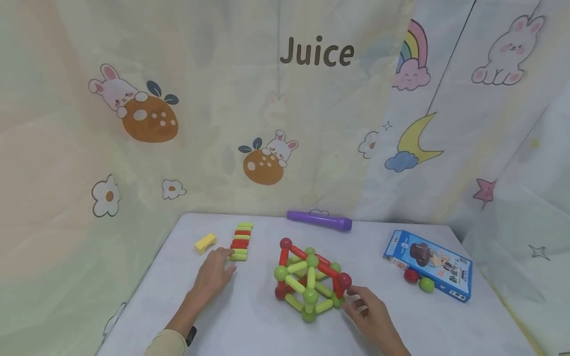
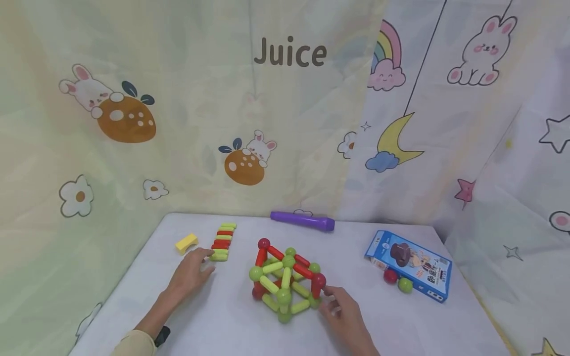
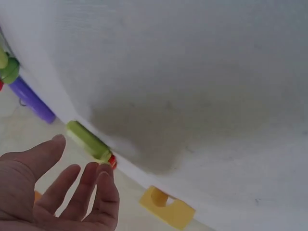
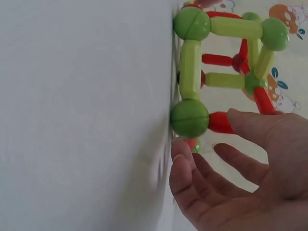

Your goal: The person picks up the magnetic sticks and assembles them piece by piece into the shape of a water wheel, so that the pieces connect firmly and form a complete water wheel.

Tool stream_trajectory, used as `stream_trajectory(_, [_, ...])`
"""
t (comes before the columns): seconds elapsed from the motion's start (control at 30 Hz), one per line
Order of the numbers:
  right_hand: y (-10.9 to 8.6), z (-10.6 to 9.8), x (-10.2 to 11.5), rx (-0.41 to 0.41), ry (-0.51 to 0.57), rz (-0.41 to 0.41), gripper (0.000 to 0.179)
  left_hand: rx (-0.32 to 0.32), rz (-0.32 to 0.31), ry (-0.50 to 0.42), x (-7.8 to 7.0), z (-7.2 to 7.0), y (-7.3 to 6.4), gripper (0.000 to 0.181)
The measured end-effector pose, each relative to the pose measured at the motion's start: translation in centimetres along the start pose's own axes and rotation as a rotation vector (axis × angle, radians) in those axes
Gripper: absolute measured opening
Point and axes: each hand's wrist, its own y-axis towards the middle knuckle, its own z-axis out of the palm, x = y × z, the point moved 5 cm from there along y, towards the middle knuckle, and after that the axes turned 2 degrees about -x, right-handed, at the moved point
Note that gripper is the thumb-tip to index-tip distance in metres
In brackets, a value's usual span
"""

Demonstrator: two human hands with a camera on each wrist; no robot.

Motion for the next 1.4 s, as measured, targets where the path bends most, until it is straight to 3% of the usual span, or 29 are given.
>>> stream_trajectory(0.27, [0.6, 0.8, 0.7, 0.016, -0.03, -0.033, 0.03, 0.034, 0.066, 0.05, 0.4, 1.3, 1.0, 0.033])
stream_trajectory(0.57, [0.3, 1.3, 0.0, 0.079, -0.015, 0.003, 0.03, 0.053, 0.016, -0.016, 0.2, 2.7, 0.9, 0.02])
stream_trajectory(0.73, [-0.1, 1.8, 0.3, 0.125, 0.009, -0.032, 0.029, 0.048, -0.036, -0.078, -0.1, 2.2, -0.1, 0.014])
stream_trajectory(0.83, [-0.4, 2.1, 0.6, 0.152, 0.015, -0.047, 0.028, 0.033, -0.06, -0.146, -0.7, 0.9, -1.4, 0.015])
stream_trajectory(0.97, [-0.6, 2.3, 1.2, 0.176, 0.009, -0.063, 0.026, -0.065, -0.003, -0.191, -3.2, -2.2, -3.4, 0.016])
stream_trajectory(1.07, [-0.6, 2.4, 1.4, 0.208, 0.0, -0.055, 0.023, -0.115, 0.105, -0.237, -6.5, -4.5, -5.0, 0.022])
stream_trajectory(1.13, [-0.5, 2.5, 1.6, 0.239, 0.004, -0.047, 0.021, -0.101, 0.185, -0.279, -9.2, -5.4, -6.0, 0.024])
stream_trajectory(1.23, [-0.6, 2.6, 1.7, 0.275, 0.009, -0.053, 0.019, -0.028, 0.302, -0.322, -12.7, -5.5, -7.2, 0.022])
stream_trajectory(1.4, [-0.8, 2.7, 1.7, 0.283, 0.011, -0.065, 0.018, 0.04, 0.466, -0.296, -16.6, -3.5, -8.2, 0.016])
